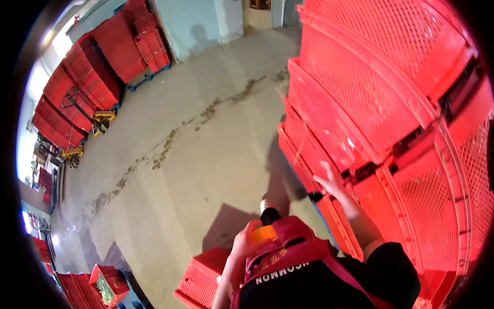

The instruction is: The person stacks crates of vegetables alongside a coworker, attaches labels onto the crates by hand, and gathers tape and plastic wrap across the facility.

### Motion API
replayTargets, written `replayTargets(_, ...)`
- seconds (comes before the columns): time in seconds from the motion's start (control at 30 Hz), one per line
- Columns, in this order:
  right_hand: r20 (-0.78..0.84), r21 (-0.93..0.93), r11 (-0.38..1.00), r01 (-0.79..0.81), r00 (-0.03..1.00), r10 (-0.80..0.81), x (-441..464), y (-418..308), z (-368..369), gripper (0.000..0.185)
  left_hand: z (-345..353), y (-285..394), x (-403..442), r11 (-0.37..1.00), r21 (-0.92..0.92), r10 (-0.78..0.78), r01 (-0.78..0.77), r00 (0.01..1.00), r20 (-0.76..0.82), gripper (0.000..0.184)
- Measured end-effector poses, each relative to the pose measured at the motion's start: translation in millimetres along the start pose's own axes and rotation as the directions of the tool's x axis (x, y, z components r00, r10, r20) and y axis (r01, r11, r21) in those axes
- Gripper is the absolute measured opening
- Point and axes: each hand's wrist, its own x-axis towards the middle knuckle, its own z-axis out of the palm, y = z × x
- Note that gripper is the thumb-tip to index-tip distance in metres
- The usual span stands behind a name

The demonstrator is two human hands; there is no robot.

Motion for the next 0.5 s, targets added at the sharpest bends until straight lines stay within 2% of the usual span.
replayTargets(0.03, -0.07, -0.216, 0.976, 0.017, 0.997, -0.032, 23, 14, -1, 0.071, -22, 3, 8, 0.997, 0.001, -0.079, 0.079, 0.997, 0.009, 0.068)
replayTargets(0.07, -0.137, -0.417, 0.909, 0.011, 0.988, -0.075, 46, 20, 1, 0.078, -35, -10, 20, 0.998, 0.041, -0.046, 0.05, 0.996, -0.079, 0.066)
replayTargets(0.1, -0.157, -0.492, 0.865, -0.097, 0.987, 0.022, 66, 15, 3, 0.091, -46, -25, 31, 0.999, 0.035, -0.021, 0.025, 0.992, -0.121, 0.064)
replayTargets(0.13, -0.137, -0.632, 0.749, -0.199, 0.98, 0.145, 94, 16, 0, 0.097, -59, -37, 44, 0.999, 0.032, 0.002, 0.003, 0.987, -0.164, 0.061)
replayTargets(0.17, -0.195, -0.718, 0.678, -0.158, 0.981, 0.023, 117, 37, 2, 0.098, -76, -45, 58, 0.993, 0.116, 0.022, 0.005, 0.974, -0.226, 0.057)
replayTargets(0.2, -0.236, -0.793, 0.595, -0.129, 0.966, -0.105, 137, 56, 9, 0.099, -91, -52, 70, 0.992, 0.125, 0.021, 0.011, 0.969, -0.247, 0.057)
replayTargets(0.27, -0.28, -0.87, 0.407, -0.279, 0.958, 0.059, 172, 50, 25, 0.102, -124, -66, 97, 0.975, 0.125, -0.138, 0.185, 0.939, -0.315, 0.056)
replayTargets(0.33, -0.314, -0.869, 0.315, -0.382, 0.917, 0.247, 197, 73, 45, 0.099, -147, -95, 121, 0.971, 0.072, -0.19, 0.23, 0.915, -0.356, 0.055)
replayTargets(0.4, -0.262, -0.897, 0.28, -0.343, 0.921, 0.288, 205, 107, 63, 0.088, -175, -108, 130, 0.954, -0.057, -0.295, 0.295, 0.883, -0.366, 0.053)
replayTargets(0.43, -0.377, -0.86, 0.283, -0.425, 0.902, 0.211, 204, 125, 69, 0.069, -187, -114, 134, 0.939, -0.073, -0.335, 0.335, 0.853, -0.401, 0.053)
replayTargets(0.47, -0.265, -0.871, 0.344, -0.351, 0.925, 0.271, 209, 137, 67, 0.048, -200, -119, 139, 0.922, 0.004, -0.355, 0.388, 0.848, -0.394, 0.054)
replayTargets(0.5, -0.235, -0.851, 0.389, -0.353, 0.918, 0.319, 218, 175, 63, 0.047, -209, -125, 137, 0.894, 0.078, -0.381, 0.442, 0.84, -0.387, 0.054)
